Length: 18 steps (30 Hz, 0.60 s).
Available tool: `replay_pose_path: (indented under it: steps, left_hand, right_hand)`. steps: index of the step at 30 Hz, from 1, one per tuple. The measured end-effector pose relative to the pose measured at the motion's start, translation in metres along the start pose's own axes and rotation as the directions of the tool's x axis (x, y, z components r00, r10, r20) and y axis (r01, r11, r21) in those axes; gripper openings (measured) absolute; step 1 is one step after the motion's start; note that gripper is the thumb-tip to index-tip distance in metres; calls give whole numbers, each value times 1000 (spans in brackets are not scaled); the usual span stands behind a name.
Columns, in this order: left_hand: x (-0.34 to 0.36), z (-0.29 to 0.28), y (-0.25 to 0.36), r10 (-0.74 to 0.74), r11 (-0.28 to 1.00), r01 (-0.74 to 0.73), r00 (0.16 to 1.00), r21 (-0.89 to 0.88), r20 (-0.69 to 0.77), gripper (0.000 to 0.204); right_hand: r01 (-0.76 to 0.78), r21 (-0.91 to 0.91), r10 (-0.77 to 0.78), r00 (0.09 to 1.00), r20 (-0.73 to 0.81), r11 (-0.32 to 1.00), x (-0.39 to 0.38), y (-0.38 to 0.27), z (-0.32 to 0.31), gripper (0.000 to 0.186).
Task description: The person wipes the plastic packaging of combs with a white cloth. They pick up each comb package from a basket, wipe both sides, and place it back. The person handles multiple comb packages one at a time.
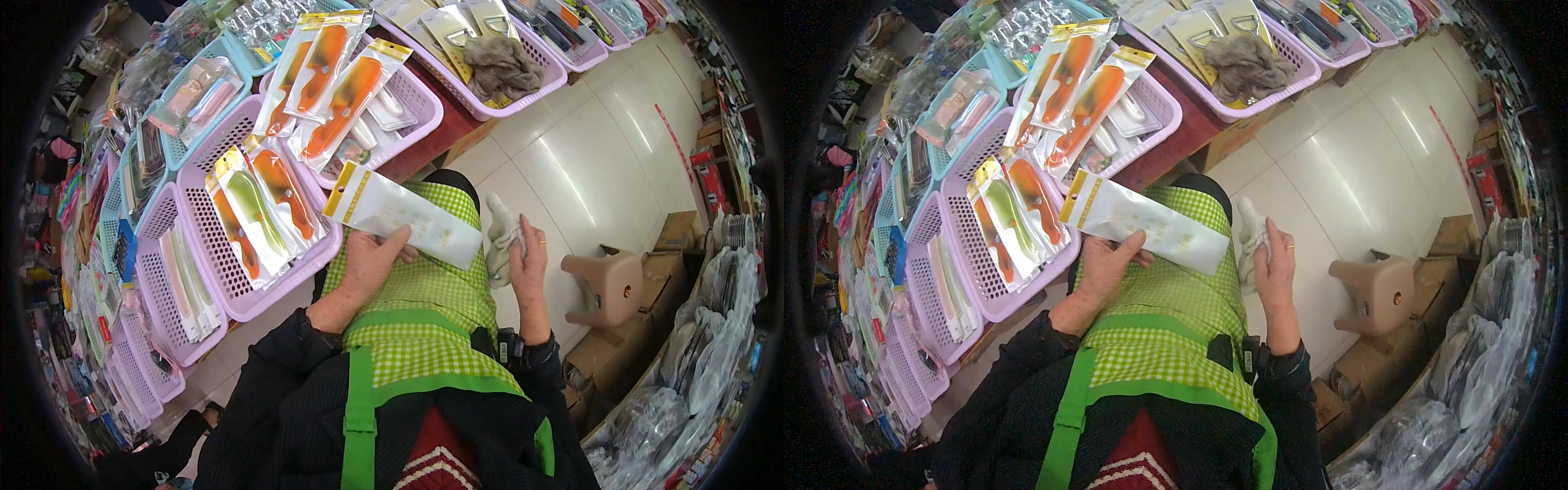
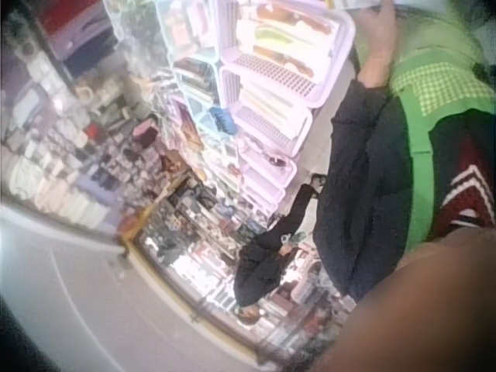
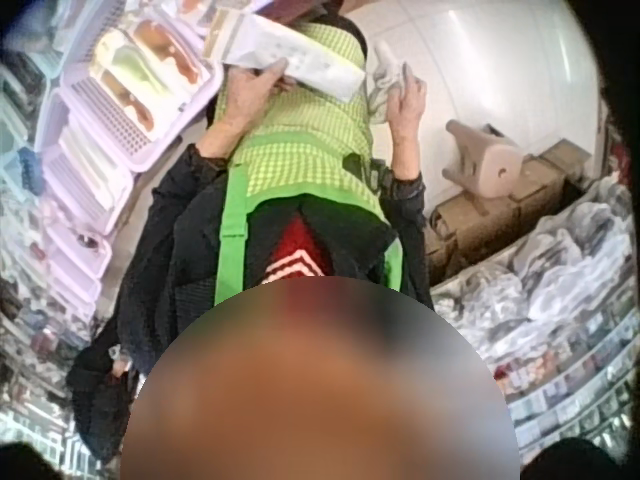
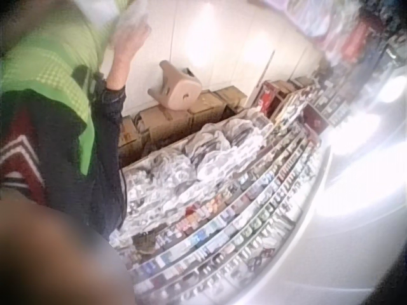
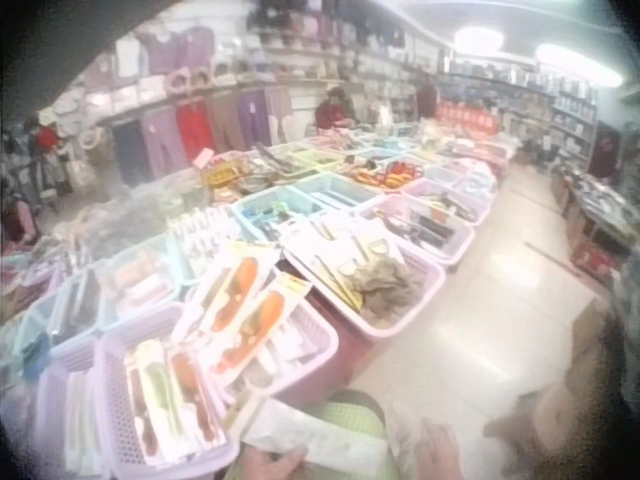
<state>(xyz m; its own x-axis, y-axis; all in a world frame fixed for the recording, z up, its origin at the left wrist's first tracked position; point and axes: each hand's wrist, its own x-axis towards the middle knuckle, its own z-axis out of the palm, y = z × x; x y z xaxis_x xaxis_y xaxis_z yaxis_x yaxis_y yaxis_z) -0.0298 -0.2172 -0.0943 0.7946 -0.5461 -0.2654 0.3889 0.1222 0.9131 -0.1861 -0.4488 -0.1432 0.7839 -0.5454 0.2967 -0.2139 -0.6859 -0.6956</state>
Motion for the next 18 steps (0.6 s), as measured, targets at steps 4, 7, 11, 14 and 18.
replay_pose_path:
  steps: [4,7,11,14,18]
  left_hand:
    - [-1,2,-1,-45,997,39,995,69,91,18]
    - [-4,8,-5,-88,990,71,986,123,145,23]
    - [-10,10,-7,-92,983,49,966,179,240,37]
    - [-14,6,-7,-187,940,113,960,323,208,53]
    - [-13,9,-6,-44,988,4,966,157,254,56]
  right_hand:
    - [174,92,-173,985,-19,980,21,-62,-23,48]
    - [346,153,-357,932,54,926,35,-108,-19,50]
    - [473,226,-508,852,128,851,50,-140,8,45]
    - [594,161,-616,756,222,788,54,-141,23,34]
    - [429,195,-464,864,196,882,41,-122,28,30]
